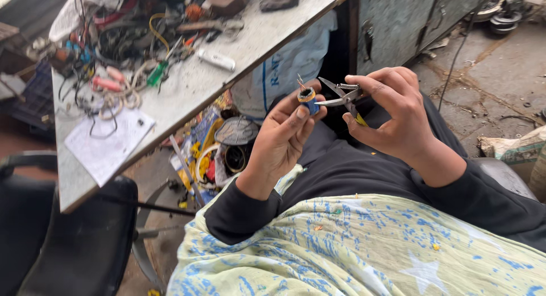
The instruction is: The person uses pliers to strip insulation from wires connected to a small blue electronic component.
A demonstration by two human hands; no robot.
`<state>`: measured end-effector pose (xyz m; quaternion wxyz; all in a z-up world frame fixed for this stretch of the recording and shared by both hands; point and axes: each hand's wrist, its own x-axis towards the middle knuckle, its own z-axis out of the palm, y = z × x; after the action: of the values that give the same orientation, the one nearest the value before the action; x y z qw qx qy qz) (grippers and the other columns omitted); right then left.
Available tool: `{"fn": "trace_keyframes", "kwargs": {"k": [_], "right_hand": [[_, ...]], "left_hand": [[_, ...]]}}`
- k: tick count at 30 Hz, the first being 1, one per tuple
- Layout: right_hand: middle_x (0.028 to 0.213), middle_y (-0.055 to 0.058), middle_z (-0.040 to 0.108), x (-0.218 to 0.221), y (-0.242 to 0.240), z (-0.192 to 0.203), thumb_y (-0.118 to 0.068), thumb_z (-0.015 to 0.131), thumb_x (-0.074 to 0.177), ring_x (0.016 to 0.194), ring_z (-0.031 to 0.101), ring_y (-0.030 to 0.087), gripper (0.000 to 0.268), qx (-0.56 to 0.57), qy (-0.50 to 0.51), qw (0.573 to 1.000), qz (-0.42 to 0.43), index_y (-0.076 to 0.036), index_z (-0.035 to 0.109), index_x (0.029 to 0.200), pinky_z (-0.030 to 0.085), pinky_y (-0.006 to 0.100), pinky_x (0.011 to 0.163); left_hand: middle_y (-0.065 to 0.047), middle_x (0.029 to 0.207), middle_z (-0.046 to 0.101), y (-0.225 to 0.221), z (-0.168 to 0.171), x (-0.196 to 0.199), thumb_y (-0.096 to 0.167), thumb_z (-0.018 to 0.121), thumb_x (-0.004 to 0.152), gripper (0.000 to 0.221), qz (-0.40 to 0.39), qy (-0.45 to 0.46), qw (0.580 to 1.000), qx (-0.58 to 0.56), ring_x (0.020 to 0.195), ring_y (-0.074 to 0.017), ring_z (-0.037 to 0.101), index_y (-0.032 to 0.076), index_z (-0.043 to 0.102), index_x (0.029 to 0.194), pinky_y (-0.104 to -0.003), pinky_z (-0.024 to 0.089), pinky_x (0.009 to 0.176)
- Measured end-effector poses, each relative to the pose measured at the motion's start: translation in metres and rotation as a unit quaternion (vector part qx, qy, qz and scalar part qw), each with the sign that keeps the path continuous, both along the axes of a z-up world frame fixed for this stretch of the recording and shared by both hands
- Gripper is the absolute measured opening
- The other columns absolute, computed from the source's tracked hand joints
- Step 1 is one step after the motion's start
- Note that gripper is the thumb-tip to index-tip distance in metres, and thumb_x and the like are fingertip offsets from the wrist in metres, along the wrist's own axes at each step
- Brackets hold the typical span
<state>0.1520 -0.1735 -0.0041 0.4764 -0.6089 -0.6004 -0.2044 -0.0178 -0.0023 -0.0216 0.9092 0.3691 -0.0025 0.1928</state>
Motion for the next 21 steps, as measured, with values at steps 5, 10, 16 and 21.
{"fn": "trace_keyframes", "kwargs": {"k": [5,10,16,21], "right_hand": [[0.108,0.008,0.063,-0.01,0.013,-0.024,-0.014,0.081,0.08,0.102,0.062,0.019,0.049,-0.079,0.151,0.978,0.123,-0.002,0.067,0.126,0.05,0.032,0.093],[0.113,0.006,0.061,-0.017,0.026,-0.064,-0.019,0.082,0.084,0.105,0.058,0.016,0.053,-0.162,0.251,0.91,0.287,-0.002,0.062,0.131,0.047,0.032,0.095],[0.152,0.012,0.053,-0.006,0.03,-0.088,-0.034,0.082,0.086,0.145,0.048,0.023,0.092,-0.23,0.474,0.737,0.424,-0.001,0.037,0.159,0.036,0.041,0.121],[0.162,0.01,0.033,-0.001,0.034,-0.094,-0.031,0.088,0.082,0.151,0.034,0.023,0.114,-0.307,0.407,0.695,0.507,-0.01,0.011,0.163,0.028,0.043,0.121]], "left_hand": [[-0.013,0.159,0.049,-0.005,-0.019,-0.038,0.008,0.07,0.103,0.039,-0.01,-0.022,0.998,0.066,0.128,-0.0222,0.064,0.001,0.059,0.141,-0.032,0.061,0.102],[-0.008,0.164,0.04,-0.007,-0.03,-0.034,0.005,0.071,0.105,0.031,-0.019,-0.075,0.973,0.217,0.136,-0.0187,0.06,0.004,0.065,0.136,-0.033,0.053,0.114],[-0.012,0.147,0.053,-0.008,-0.043,-0.03,0.005,0.07,0.106,0.033,0.024,-0.033,0.976,0.216,0.128,-0.0177,0.062,-0.002,0.064,0.138,-0.036,0.051,0.119],[-0.017,0.129,0.061,-0.001,-0.052,-0.025,0.005,0.066,0.111,0.032,0.052,-0.003,0.994,0.1,0.117,-0.0193,0.064,-0.004,0.059,0.141,-0.033,0.052,0.098]]}}
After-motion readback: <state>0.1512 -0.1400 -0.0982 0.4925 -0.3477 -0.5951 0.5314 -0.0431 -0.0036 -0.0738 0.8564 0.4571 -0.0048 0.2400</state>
